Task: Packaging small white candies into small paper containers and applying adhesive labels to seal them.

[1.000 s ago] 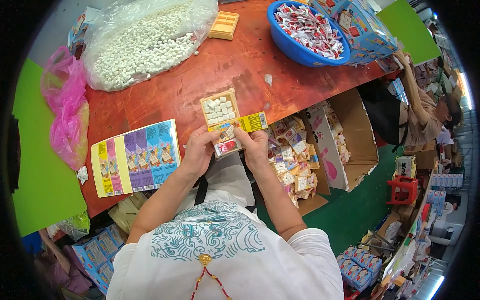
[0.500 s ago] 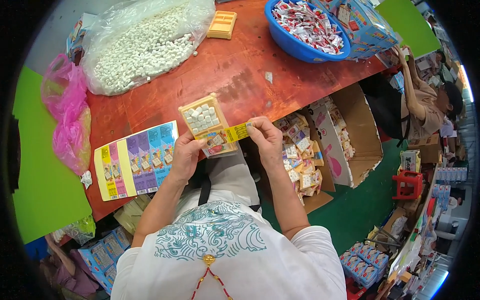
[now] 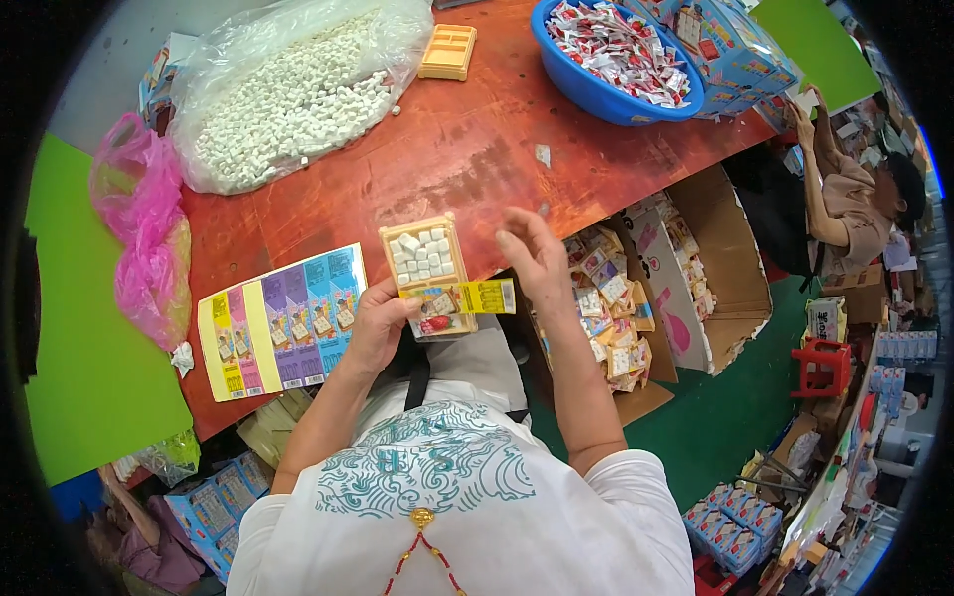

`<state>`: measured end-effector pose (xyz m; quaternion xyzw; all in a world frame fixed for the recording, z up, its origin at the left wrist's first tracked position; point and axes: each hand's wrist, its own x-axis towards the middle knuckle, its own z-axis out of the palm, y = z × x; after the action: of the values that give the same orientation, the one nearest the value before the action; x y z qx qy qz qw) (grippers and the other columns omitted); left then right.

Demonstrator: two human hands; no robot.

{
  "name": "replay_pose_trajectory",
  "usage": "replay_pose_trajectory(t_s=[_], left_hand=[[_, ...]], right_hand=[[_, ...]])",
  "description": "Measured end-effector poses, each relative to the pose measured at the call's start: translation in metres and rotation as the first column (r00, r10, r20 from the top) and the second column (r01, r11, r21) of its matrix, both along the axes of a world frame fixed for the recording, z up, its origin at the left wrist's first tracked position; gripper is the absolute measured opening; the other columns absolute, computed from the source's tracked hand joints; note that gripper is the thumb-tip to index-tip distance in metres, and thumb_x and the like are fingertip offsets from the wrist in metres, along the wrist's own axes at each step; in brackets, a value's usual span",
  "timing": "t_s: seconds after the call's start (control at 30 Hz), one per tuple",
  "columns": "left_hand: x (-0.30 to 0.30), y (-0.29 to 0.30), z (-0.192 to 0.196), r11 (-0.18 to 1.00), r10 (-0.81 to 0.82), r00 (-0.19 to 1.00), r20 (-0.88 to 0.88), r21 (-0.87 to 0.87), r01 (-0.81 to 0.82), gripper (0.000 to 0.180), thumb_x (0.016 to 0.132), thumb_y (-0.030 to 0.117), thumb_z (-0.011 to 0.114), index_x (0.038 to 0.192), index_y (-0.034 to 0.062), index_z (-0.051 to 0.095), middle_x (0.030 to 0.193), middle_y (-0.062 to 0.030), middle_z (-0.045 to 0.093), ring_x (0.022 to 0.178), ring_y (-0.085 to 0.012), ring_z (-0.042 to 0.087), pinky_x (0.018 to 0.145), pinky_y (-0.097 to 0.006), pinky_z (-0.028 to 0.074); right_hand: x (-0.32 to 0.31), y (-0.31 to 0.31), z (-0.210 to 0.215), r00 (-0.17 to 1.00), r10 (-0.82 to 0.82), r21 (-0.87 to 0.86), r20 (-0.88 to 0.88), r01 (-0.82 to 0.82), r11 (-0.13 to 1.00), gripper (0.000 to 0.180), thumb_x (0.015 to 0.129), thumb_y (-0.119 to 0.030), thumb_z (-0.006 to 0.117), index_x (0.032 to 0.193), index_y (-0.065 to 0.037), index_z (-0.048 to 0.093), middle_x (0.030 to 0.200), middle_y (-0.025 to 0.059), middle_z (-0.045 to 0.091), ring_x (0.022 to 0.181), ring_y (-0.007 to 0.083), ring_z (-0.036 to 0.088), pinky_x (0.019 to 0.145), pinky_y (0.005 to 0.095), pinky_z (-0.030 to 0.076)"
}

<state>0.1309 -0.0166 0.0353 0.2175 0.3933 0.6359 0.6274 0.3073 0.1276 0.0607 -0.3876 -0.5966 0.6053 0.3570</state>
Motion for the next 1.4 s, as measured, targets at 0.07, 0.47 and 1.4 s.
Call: replay_pose_trajectory(t_s=[0.07,0.47,1.4], left_hand=[[0.001,-0.004,-0.001,0.999,-0.030,1.000,-0.009,-0.018,0.030,0.045,0.080,0.007,0.060,0.123,-0.0053,0.057,0.118,-0.0134,0.064,0.107,-0.0201,0.062,0.096,-0.033,0.047],[0.009,-0.014,-0.012,0.991,-0.094,0.996,-0.010,-0.092,0.093,0.043,0.086,0.010,0.057,0.127,-0.0041,0.052,0.120,-0.0128,0.062,0.106,-0.0181,0.062,0.096,-0.033,0.048],[0.007,-0.014,-0.001,0.994,0.095,0.992,0.078,-0.056,-0.091,0.039,0.085,0.005,0.059,0.123,-0.0047,0.056,0.118,-0.0137,0.064,0.104,-0.0207,0.065,0.093,-0.035,0.051]], right_hand=[[0.003,0.006,0.009,0.994,0.106,0.000,0.017,-0.106,0.994,0.033,0.090,-0.011,0.058,0.120,0.002,0.056,0.106,0.0071,0.064,0.094,0.0113,0.060,0.086,0.0257,0.046],[-0.017,0.004,0.000,0.883,0.454,-0.106,0.121,-0.443,0.890,0.019,0.087,-0.006,0.064,0.104,0.001,0.059,0.090,0.0015,0.064,0.080,0.0063,0.060,0.071,0.0215,0.049],[0.035,-0.023,-0.002,0.959,0.278,-0.095,0.059,-0.272,0.958,0.010,0.087,-0.007,0.063,0.095,-0.001,0.062,0.090,-0.0011,0.061,0.081,0.0061,0.055,0.074,0.0217,0.043]])
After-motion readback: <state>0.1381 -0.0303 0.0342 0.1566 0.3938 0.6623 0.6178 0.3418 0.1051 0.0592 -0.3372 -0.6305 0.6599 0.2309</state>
